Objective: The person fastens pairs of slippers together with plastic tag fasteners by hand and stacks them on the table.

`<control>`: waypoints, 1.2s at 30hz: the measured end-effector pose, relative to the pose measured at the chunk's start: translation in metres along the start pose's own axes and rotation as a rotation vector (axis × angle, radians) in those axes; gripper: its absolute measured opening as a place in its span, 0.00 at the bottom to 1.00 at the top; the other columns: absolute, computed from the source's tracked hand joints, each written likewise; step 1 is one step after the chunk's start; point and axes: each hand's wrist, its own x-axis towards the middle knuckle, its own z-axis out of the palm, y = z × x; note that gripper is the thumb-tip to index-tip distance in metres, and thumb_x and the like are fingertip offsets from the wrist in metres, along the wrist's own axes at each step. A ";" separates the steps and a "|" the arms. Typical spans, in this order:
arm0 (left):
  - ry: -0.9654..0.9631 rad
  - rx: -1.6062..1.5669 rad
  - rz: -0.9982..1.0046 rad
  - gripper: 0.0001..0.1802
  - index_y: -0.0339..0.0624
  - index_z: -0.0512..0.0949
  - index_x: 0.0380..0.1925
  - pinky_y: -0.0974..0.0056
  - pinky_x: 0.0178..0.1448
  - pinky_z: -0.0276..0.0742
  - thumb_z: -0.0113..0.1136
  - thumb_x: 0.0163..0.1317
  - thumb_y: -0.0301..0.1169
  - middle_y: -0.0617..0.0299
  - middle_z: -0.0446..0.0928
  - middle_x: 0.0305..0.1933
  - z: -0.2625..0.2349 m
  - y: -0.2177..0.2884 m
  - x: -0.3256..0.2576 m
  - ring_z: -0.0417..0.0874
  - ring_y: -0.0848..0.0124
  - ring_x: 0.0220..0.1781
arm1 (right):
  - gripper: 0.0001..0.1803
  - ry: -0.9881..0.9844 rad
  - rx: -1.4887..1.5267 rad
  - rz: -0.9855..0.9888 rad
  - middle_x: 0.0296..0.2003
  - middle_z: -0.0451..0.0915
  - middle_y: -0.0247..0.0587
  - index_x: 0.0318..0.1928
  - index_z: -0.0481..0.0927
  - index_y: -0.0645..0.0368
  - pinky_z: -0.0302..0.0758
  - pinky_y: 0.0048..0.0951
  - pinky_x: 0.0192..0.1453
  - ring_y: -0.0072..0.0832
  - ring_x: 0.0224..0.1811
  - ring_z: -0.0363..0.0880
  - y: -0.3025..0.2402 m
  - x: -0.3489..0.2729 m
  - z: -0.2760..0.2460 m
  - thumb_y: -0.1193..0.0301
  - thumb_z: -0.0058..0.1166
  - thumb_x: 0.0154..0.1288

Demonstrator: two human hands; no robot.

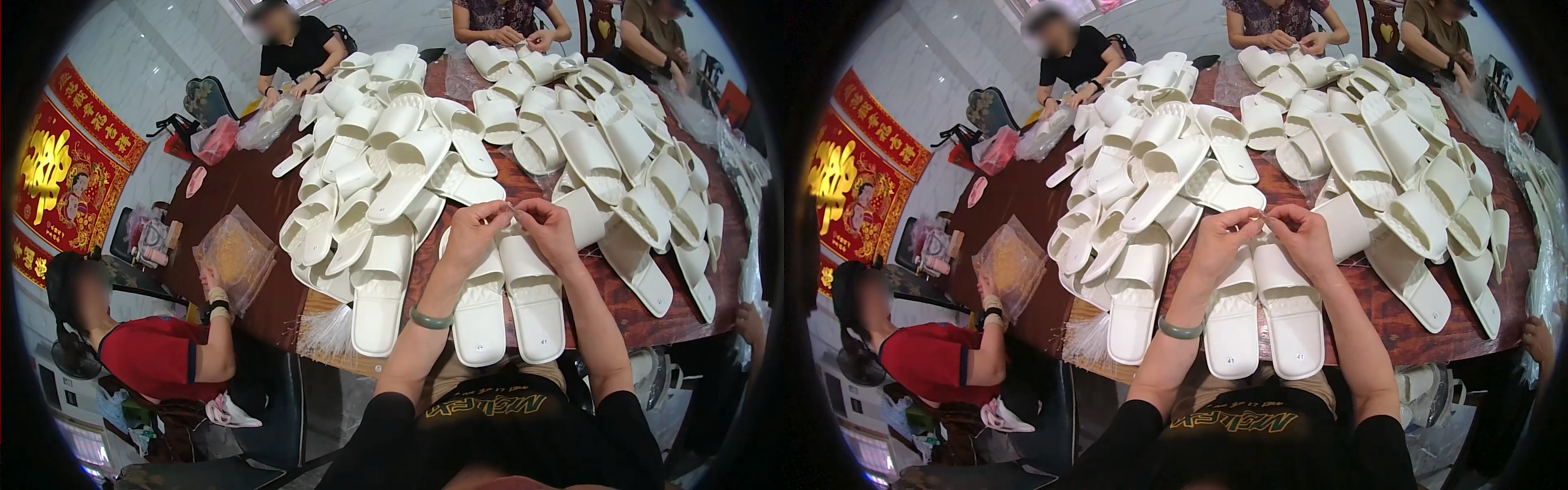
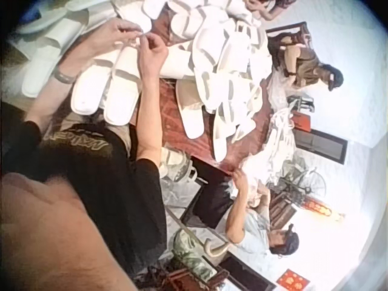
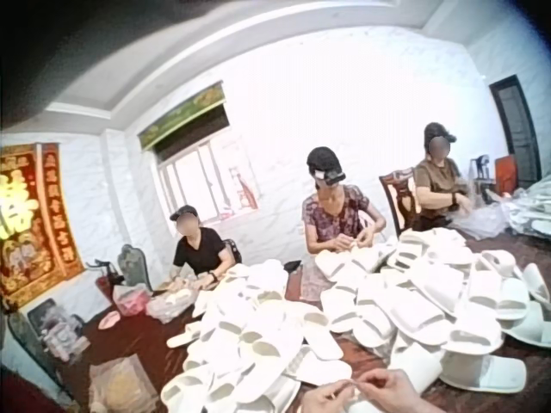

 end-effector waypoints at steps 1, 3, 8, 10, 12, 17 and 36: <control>0.000 0.000 0.001 0.08 0.31 0.80 0.35 0.77 0.35 0.68 0.58 0.56 0.23 0.68 0.76 0.28 0.000 -0.002 0.000 0.72 0.83 0.30 | 0.05 0.000 -0.001 -0.001 0.28 0.78 0.30 0.34 0.79 0.65 0.69 0.15 0.35 0.13 0.30 0.72 0.001 0.000 -0.001 0.77 0.54 0.59; 0.021 -0.028 0.019 0.08 0.32 0.80 0.35 0.77 0.36 0.69 0.58 0.55 0.22 0.67 0.77 0.29 -0.002 -0.011 0.001 0.72 0.82 0.31 | 0.05 -0.003 -0.006 0.017 0.29 0.78 0.30 0.34 0.78 0.65 0.69 0.15 0.35 0.13 0.30 0.72 0.004 0.001 -0.001 0.76 0.54 0.59; 0.030 0.151 0.110 0.08 0.33 0.81 0.35 0.77 0.36 0.70 0.58 0.55 0.21 0.65 0.78 0.29 -0.002 -0.016 -0.004 0.74 0.81 0.32 | 0.06 0.022 0.013 -0.017 0.32 0.78 0.31 0.36 0.78 0.66 0.69 0.15 0.36 0.13 0.32 0.72 0.000 -0.005 0.003 0.75 0.54 0.59; 0.042 0.239 0.144 0.08 0.34 0.81 0.35 0.77 0.36 0.70 0.57 0.55 0.21 0.65 0.78 0.29 -0.001 -0.008 -0.006 0.74 0.81 0.32 | 0.07 0.014 0.023 -0.029 0.33 0.78 0.31 0.37 0.78 0.65 0.70 0.15 0.37 0.13 0.32 0.72 0.000 -0.006 0.003 0.75 0.54 0.60; 0.071 0.164 -0.018 0.07 0.33 0.81 0.33 0.76 0.35 0.70 0.57 0.55 0.22 0.66 0.78 0.30 0.000 -0.004 -0.009 0.75 0.80 0.32 | 0.07 0.013 -0.033 -0.021 0.33 0.78 0.31 0.38 0.78 0.65 0.70 0.16 0.37 0.14 0.33 0.73 0.004 -0.009 0.001 0.74 0.53 0.60; 0.049 -0.171 -0.151 0.10 0.33 0.76 0.39 0.77 0.31 0.68 0.54 0.58 0.26 0.62 0.78 0.31 0.000 0.009 0.001 0.75 0.79 0.29 | 0.08 0.054 -0.064 -0.072 0.31 0.79 0.31 0.37 0.78 0.65 0.70 0.16 0.36 0.14 0.32 0.73 0.013 0.000 -0.010 0.73 0.53 0.60; 0.063 -0.238 -0.048 0.10 0.33 0.79 0.39 0.74 0.32 0.72 0.57 0.59 0.26 0.56 0.80 0.30 -0.002 0.005 -0.002 0.78 0.76 0.29 | 0.08 0.000 0.015 -0.161 0.32 0.79 0.31 0.38 0.78 0.66 0.71 0.17 0.39 0.13 0.33 0.73 0.002 -0.005 0.001 0.75 0.55 0.59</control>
